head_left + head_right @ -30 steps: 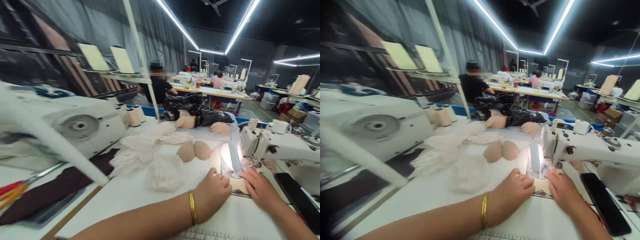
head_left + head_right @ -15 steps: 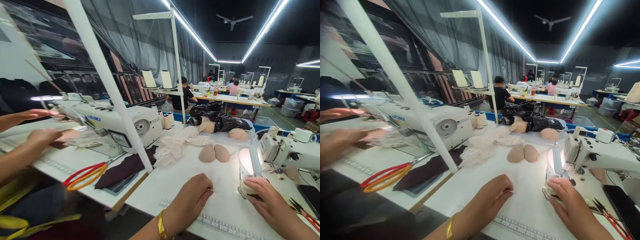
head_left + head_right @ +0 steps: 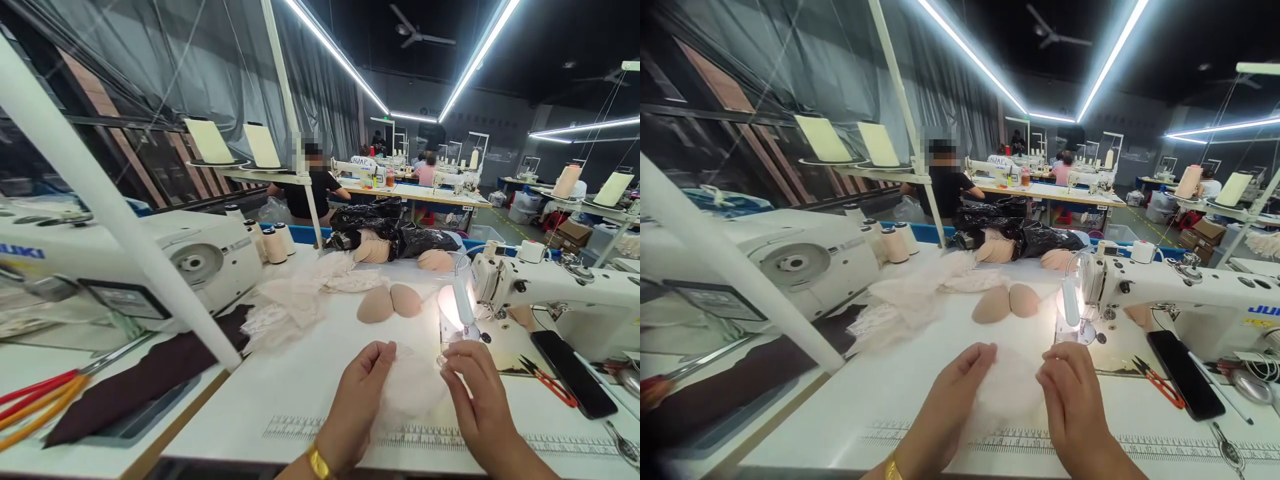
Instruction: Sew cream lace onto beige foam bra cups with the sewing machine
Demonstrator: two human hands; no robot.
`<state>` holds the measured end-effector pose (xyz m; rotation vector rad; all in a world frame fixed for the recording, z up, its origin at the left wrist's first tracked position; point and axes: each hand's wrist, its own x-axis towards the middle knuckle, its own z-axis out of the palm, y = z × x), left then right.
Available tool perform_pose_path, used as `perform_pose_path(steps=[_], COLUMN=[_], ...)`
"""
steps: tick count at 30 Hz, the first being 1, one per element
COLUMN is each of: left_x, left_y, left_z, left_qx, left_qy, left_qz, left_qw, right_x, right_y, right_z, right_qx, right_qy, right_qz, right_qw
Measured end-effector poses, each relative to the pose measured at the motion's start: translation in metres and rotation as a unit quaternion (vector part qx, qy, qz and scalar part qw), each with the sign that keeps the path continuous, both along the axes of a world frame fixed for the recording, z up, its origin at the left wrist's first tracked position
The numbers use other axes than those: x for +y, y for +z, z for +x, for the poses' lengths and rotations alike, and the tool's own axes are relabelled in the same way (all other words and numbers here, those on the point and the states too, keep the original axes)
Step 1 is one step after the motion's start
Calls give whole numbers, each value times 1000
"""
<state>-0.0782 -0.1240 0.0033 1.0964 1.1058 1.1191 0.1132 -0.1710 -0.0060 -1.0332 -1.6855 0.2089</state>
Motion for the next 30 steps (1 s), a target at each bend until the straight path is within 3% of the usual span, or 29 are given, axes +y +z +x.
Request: perform_pose_path(steps=[2,4,6,8,9,11,15,18,20,23,25,28,30], left_x=[10,29,55,85,100,126,156,160,156,136,113,72,48], left_y=[-3,-3,0,3,4,3,-1,0,7,22,34,46,47], left_z=[-2,-5,-6,-1,3,14,32,36,32,21,12,3,3], left_qx=[45,166,323,447,472,494,509,502,487,456,417,260,205], left_qy=[-19,-48,-62,-64,-69,-79,-108,-101,-61,22,43,-29,-69], left_qz=[15,101,226,331,355,375,381,380,374,350,320,219,159], left_qw=[999,980,917,829,804,780,765,770,787,818,849,940,963], right_x=[-3,2,16,32,39,48,50,51,53,54,52,46,42], right_y=[-1,-5,-10,-17,-19,-24,-28,-31,-32,-32,-29,-23,-20], right_z=[-1,2,8,16,20,26,29,30,32,35,36,37,37], right_qx=[26,85,131,147,153,166,176,192,204,222,238,260,283], right_qy=[29,44,28,9,3,-2,15,21,24,33,41,53,64], right_qz=[-18,-128,-246,-314,-330,-340,-342,-350,-355,-358,-359,-355,-349], right_qw=[999,987,960,938,931,926,923,917,912,906,902,896,891])
